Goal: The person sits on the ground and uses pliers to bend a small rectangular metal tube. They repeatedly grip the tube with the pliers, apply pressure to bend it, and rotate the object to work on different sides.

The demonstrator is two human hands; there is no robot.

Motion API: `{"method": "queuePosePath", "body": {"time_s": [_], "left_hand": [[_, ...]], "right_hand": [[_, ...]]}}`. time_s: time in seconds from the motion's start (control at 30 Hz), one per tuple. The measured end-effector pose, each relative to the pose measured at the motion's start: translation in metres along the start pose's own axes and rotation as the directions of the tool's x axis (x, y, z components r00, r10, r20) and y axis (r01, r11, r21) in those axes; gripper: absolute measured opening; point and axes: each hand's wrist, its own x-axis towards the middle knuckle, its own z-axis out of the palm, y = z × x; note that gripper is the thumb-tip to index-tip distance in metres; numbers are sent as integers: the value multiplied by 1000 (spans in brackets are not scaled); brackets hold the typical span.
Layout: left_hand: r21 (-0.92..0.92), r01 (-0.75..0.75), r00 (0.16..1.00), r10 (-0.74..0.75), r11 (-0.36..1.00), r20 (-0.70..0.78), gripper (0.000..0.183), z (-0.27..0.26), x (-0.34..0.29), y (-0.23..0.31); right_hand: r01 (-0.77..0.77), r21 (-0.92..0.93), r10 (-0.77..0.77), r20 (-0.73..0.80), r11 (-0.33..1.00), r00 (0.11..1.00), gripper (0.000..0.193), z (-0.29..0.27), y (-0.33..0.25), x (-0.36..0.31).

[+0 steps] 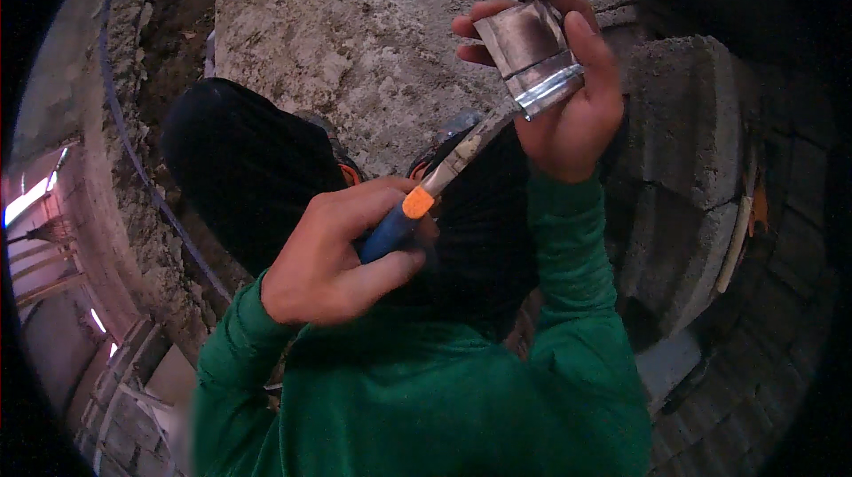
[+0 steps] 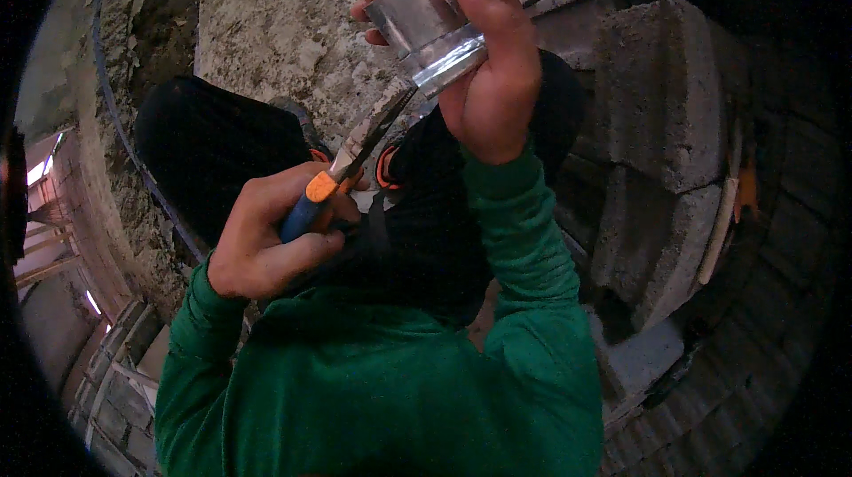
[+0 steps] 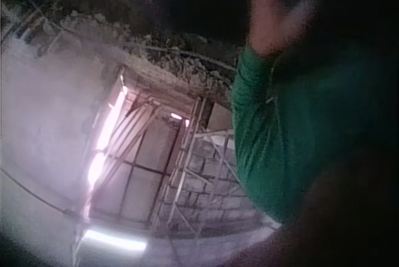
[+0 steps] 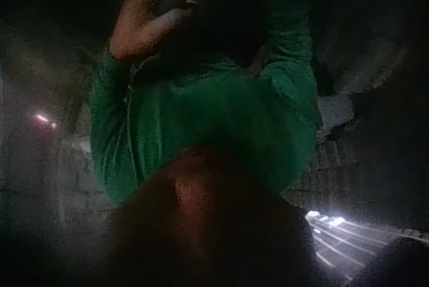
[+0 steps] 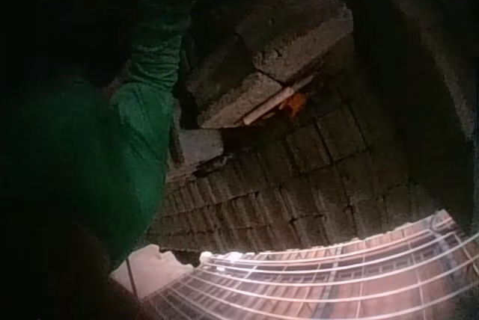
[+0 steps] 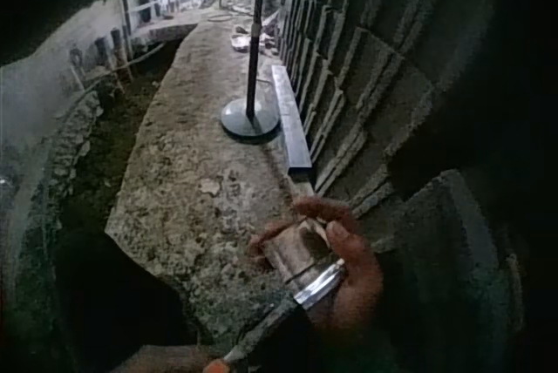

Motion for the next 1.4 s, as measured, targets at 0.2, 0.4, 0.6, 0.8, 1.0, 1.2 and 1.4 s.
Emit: {"method": "queuePosePath", "body": {"time_s": [0.2, 0.4, 0.6, 0.8, 1.0, 1.2, 1.4], "left_hand": [[-12, 62, 998, -62, 998, -1, 25, 4, 1, 1], [16, 38, 999, -38, 999, -24, 29, 8, 3, -6], [-257, 295, 955, -280, 920, 94, 24, 7, 2, 5], [-299, 220, 975, -214, 928, 56, 27, 17, 6, -6], [-279, 191, 981, -192, 941, 22, 25, 28, 11, -25], [-159, 247, 967, -253, 956, -17, 23, 29, 14, -25], [-134, 284, 953, -295, 949, -69, 25, 34, 21, -19]], "right_hand": [[21, -50, -20, 20, 999, 1000, 54, 0, 2, 0], [18, 48, -20, 35, 999, 999, 57, 2, 1, 0], [109, -64, -103, 88, 992, 991, 60, -6, 2, 0], [-3, 192, -39, 212, 981, 976, 66, -3, -4, 1], [-211, 549, 143, 164, 809, 976, 74, 14, -5, -2], [-167, 477, 94, 172, 863, 981, 62, 7, -1, 4], [-136, 675, 140, 48, 725, 989, 71, 34, 6, -1]]}}
